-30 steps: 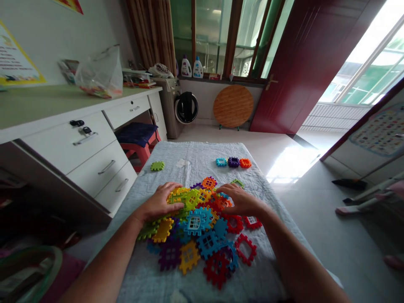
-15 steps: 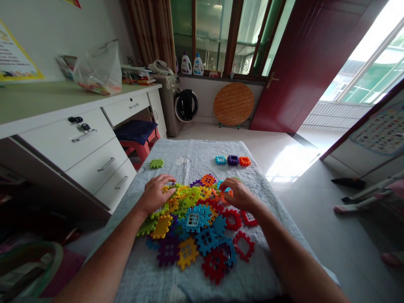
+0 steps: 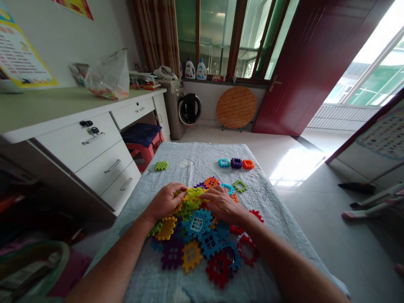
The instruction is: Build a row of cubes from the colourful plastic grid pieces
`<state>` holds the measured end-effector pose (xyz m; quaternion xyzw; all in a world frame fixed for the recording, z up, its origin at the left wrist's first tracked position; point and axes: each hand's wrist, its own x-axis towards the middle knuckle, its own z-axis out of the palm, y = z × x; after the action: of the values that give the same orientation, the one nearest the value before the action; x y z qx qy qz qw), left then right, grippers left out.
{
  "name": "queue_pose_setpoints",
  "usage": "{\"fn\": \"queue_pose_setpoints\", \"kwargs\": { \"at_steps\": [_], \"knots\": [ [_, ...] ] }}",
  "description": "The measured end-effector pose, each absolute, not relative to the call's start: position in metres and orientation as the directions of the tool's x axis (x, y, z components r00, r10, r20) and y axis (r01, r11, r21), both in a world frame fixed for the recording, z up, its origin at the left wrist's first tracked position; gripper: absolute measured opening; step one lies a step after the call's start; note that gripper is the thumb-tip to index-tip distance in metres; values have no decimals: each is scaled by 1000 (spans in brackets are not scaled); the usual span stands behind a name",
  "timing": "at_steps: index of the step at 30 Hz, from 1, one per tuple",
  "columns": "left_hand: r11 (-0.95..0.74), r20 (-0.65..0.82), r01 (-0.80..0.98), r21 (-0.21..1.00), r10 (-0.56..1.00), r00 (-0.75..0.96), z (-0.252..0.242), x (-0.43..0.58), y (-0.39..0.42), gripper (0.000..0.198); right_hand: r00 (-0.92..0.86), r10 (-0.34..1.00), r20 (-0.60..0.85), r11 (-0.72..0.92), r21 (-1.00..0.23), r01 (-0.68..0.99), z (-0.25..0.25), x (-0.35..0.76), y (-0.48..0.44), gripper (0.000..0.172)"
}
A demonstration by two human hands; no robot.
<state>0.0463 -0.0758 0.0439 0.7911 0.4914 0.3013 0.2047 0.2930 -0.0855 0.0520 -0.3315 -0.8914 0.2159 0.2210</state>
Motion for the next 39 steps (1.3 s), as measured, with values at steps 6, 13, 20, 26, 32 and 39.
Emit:
{"fn": "queue_pose_setpoints", "kwargs": {
  "at_steps": [6, 13, 20, 26, 32, 39],
  "knots": [
    [-365, 259, 609, 705, 931, 258, 47, 46, -77, 25, -556, 755, 347, 616, -667, 420, 47, 296, -83, 20],
    [-364, 327, 642, 675, 927, 181, 39, 30, -66, 23, -251, 919, 303, 382, -840, 385, 39, 316, -70, 6],
    [-176, 191, 608, 774, 981, 41, 18, 0, -50, 38, -94, 927, 362, 336, -693, 638, 22, 341, -51, 14],
    [-106, 104, 565, 818, 994, 36, 4, -5, -43, 43, -223, 857, 465, 450, -465, 762, 31, 336, -58, 19],
    [-140, 125, 609, 781, 990, 67, 5, -1, -45, 37, -646, 705, 293, 698, -447, 559, 52, 298, -78, 36],
    [-140, 86, 593, 793, 989, 119, 3, 0, -45, 37, -700, 664, 262, 733, -410, 542, 48, 289, -81, 33]
  ]
}}
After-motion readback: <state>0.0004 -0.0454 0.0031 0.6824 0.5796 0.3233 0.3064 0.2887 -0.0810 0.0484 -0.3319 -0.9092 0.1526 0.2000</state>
